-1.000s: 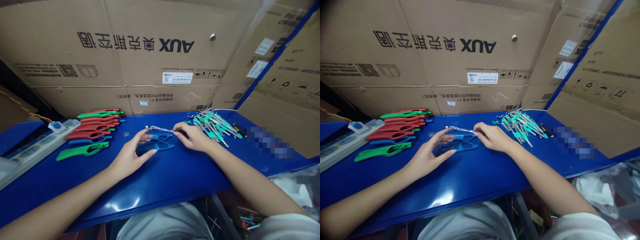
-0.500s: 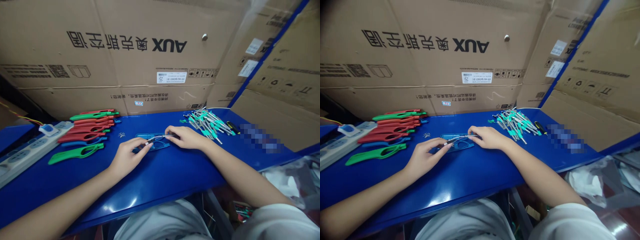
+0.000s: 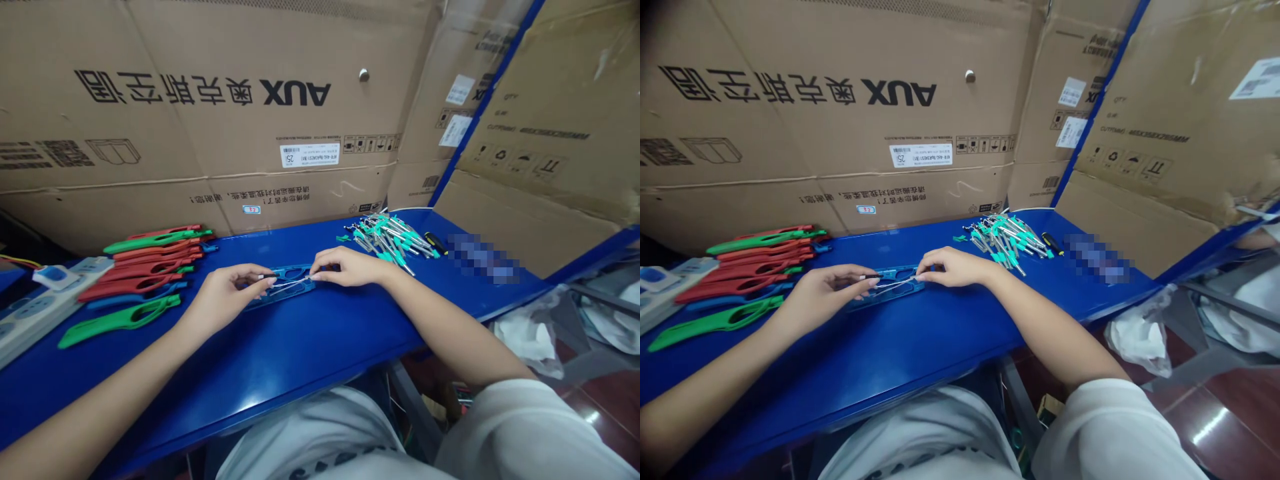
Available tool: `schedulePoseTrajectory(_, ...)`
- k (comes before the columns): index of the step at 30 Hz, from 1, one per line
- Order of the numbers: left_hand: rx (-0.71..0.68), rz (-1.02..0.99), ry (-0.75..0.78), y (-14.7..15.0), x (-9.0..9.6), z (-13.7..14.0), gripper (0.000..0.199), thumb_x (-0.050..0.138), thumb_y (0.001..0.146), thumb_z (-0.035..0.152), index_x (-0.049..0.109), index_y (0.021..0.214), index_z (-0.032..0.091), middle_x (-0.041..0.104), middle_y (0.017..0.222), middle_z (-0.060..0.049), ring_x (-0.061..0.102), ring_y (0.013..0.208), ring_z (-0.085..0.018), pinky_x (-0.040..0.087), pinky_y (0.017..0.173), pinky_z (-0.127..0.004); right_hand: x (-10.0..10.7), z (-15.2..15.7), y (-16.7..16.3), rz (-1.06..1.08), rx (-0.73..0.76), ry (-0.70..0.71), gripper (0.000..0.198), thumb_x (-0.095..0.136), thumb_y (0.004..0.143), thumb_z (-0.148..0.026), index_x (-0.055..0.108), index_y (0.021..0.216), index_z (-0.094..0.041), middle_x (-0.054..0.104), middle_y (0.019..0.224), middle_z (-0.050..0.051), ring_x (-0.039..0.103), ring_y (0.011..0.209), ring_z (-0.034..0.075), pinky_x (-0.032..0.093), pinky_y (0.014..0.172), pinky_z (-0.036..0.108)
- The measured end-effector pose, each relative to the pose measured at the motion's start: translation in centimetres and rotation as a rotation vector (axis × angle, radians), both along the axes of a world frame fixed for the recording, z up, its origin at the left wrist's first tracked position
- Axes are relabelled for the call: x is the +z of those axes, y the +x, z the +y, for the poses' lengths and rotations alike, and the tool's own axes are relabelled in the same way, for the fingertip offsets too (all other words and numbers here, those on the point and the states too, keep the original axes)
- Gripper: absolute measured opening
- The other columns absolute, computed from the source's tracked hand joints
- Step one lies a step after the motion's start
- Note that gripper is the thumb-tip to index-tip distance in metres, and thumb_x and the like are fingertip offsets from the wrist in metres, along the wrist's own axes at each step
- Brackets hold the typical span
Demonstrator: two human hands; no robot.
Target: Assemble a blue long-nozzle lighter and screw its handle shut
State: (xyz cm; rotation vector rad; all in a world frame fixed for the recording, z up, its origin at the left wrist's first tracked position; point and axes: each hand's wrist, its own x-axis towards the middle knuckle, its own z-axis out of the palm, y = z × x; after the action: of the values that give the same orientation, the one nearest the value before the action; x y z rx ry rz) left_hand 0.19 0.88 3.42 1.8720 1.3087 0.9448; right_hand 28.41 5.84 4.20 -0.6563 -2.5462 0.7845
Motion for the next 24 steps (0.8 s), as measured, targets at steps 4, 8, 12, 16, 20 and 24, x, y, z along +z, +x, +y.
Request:
schedulePoseTrajectory(4, -0.042, 0.157, 0.177, -0.7, -1.4, 0.2, 0.042, 0.064, 0.088, 0.058, 0.078, 0.097, 0.02, 0.078, 0.095, -0.008, 0.072, 0.083, -0.023, 0.06, 0.075, -0.033, -0.3, 0.1, -0.1, -0.009, 0.005, 0.03, 0.021, 0.058, 0.098, -0.029, 0.074, 0.102, -0.016, 0.071, 0.102, 0.008, 0.065, 0.093, 0.016, 0.05, 0.089, 0.031)
schedulePoseTrajectory(8, -0.134, 0.351, 0.374, -0.9, -2.2, 0.0, 0.037, 0.052, 0.098, 0.047, 0.077, 0.108, 0.021, 0.074, 0.102, -0.009, 0.07, 0.088, -0.021, 0.058, 0.084, -0.034, -0.8, 0.1, -0.2, -0.067, -0.031, 0.004, 0.022, 0.059, 0.097, -0.031, 0.072, 0.107, -0.017, 0.073, 0.105, 0.008, 0.065, 0.089, 0.016, 0.05, 0.08, 0.029)
schedulePoseTrajectory(12, -0.149, 0.387, 0.453, -1.0, -2.3, -0.3, 0.037, 0.046, 0.102, 0.038, 0.074, 0.115, 0.02, 0.074, 0.102, -0.009, 0.07, 0.092, -0.022, 0.058, 0.087, -0.034, -1.2, 0.3, -0.1, -0.093, -0.097, -0.057, 0.019, 0.062, 0.094, -0.029, 0.071, 0.105, -0.016, 0.073, 0.096, 0.006, 0.062, 0.076, 0.014, 0.047, 0.067, 0.025)
schedulePoseTrajectory(16, -0.158, 0.39, 0.464, -1.2, -2.4, -0.5, 0.033, 0.047, 0.102, 0.034, 0.074, 0.113, 0.019, 0.074, 0.102, -0.009, 0.07, 0.093, -0.022, 0.057, 0.088, -0.035, -1.2, 0.4, -0.1, -0.11, -0.13, -0.096, 0.017, 0.062, 0.093, -0.029, 0.072, 0.099, -0.016, 0.072, 0.087, 0.005, 0.061, 0.072, 0.013, 0.046, 0.064, 0.024)
schedulePoseTrajectory(20, -0.168, 0.414, 0.449, -1.1, -2.5, -0.6, 0.031, 0.048, 0.102, 0.035, 0.075, 0.109, 0.02, 0.073, 0.101, -0.008, 0.068, 0.095, -0.023, 0.057, 0.086, -0.036, -1.0, 0.4, 0.0, -0.142, -0.109, -0.065, 0.018, 0.06, 0.094, -0.03, 0.072, 0.098, -0.017, 0.073, 0.093, 0.006, 0.064, 0.079, 0.016, 0.048, 0.07, 0.027)
schedulePoseTrajectory(24, -0.169, 0.402, 0.428, -0.9, -2.4, -0.9, 0.032, 0.047, 0.102, 0.035, 0.074, 0.11, 0.021, 0.071, 0.101, -0.008, 0.069, 0.094, -0.022, 0.057, 0.087, -0.036, -1.0, 0.5, 0.2, -0.146, -0.048, 0.012, 0.017, 0.059, 0.096, -0.028, 0.073, 0.099, -0.018, 0.072, 0.099, 0.007, 0.065, 0.087, 0.017, 0.05, 0.079, 0.03)
